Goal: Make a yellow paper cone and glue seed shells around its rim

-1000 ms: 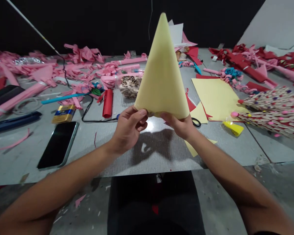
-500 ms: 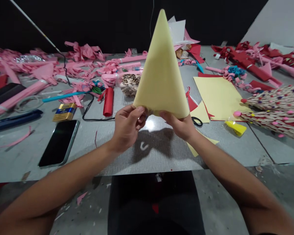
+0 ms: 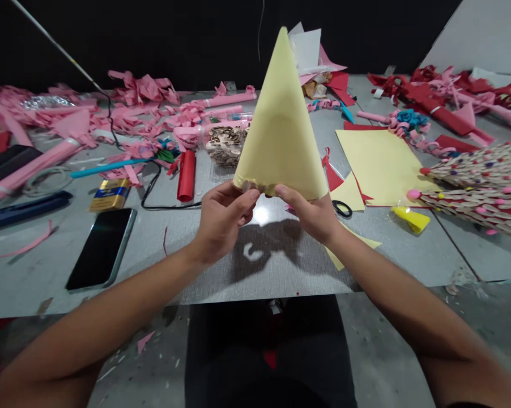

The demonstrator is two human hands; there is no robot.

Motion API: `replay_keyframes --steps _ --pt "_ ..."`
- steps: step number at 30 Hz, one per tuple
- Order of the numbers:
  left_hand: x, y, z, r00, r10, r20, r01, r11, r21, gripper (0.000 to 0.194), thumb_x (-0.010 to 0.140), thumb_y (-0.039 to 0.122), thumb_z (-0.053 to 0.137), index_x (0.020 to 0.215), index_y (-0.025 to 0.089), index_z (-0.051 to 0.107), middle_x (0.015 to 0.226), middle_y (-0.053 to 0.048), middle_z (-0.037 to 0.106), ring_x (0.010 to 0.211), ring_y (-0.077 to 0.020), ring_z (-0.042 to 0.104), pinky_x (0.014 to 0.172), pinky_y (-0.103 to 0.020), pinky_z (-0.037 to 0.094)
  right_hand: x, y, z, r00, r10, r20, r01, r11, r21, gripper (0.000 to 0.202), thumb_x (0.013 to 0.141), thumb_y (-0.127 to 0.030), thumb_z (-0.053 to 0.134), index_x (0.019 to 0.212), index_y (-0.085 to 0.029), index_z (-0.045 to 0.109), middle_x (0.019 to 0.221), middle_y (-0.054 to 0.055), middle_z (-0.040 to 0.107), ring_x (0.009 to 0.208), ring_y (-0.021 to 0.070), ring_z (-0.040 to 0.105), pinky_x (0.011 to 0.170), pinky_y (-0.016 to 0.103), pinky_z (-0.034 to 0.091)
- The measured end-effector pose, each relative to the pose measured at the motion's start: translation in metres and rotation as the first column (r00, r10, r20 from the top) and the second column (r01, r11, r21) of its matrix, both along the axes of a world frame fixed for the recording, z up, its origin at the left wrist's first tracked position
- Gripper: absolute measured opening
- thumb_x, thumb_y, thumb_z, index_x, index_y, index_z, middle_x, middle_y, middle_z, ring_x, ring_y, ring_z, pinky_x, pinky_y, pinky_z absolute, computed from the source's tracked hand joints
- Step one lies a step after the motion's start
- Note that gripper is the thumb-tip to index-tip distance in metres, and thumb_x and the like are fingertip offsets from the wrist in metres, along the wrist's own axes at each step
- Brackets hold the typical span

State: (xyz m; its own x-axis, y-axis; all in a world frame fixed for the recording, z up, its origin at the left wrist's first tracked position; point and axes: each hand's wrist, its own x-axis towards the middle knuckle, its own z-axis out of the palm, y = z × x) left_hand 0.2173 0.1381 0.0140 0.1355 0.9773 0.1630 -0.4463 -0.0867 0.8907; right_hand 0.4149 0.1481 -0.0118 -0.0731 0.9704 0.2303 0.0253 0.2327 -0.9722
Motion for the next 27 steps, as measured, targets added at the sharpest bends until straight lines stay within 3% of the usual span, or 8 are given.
replay_keyframes --steps 6,12,19,23,27 --pt "-0.001 0.0 0.004 0.999 -0.024 -0.039 0.024 1.0 0.009 0.039 0.069 0.041 0.108 0.095 0.021 0.088 0.089 -0.003 0.08 0.06 -0.0058 0.047 0.052 -0.023 0.038 -0.004 -0.003 0.005 0.996 -0.063 -0.06 0.062 0.998 -0.013 0.055 0.085 -0.07 0.092 0.121 -0.031 0.082 0.108 0.008 0.084 0.112 0.0346 0.081 0.083 0.048 0.072" --pt "-0.002 -0.001 -0.001 0.997 0.015 -0.073 -0.017 0.999 -0.029 0.038 0.074 0.044 0.104 0.072 0.019 0.075 0.066 0.002 0.063 0.054 -0.0051 0.043 0.047 -0.022 0.032 -0.005 -0.003 0.006 0.995 -0.035 -0.09 0.04 0.998 0.049 0.05 0.086 -0.067 0.093 0.117 -0.029 0.083 0.108 0.007 0.086 0.107 0.0318 0.081 0.086 0.047 0.071" --pt "-0.003 0.002 -0.002 0.997 0.009 -0.074 -0.011 1.0 -0.029 0.034 0.078 0.045 0.101 0.074 0.02 0.079 0.065 0.003 0.059 0.053 -0.0057 0.044 0.046 -0.021 0.032 -0.005 -0.004 0.01 0.996 -0.014 -0.087 0.017 0.999 0.036 0.035 0.092 -0.06 0.09 0.111 -0.031 0.084 0.112 0.006 0.087 0.105 0.0312 0.083 0.085 0.046 0.071" --pt "-0.002 0.001 0.001 0.999 -0.011 -0.052 0.007 0.997 -0.078 0.031 0.076 0.044 0.102 0.078 0.02 0.082 0.071 0.001 0.067 0.053 -0.005 0.042 0.045 -0.021 0.033 -0.004 -0.004 0.01 0.997 -0.001 -0.074 0.006 0.998 0.059 0.034 0.093 -0.06 0.089 0.11 -0.031 0.085 0.11 0.005 0.087 0.102 0.0305 0.082 0.084 0.046 0.071" --pt "-0.002 -0.002 0.003 1.0 -0.026 0.001 0.026 0.99 -0.142 0.031 0.073 0.041 0.103 0.082 0.02 0.082 0.072 0.002 0.066 0.055 -0.0046 0.045 0.047 -0.018 0.035 -0.005 -0.006 0.015 0.998 -0.012 -0.066 0.017 0.996 0.083 0.029 0.095 -0.055 0.09 0.109 -0.03 0.085 0.112 0.005 0.088 0.106 0.0304 0.083 0.096 0.048 0.071"
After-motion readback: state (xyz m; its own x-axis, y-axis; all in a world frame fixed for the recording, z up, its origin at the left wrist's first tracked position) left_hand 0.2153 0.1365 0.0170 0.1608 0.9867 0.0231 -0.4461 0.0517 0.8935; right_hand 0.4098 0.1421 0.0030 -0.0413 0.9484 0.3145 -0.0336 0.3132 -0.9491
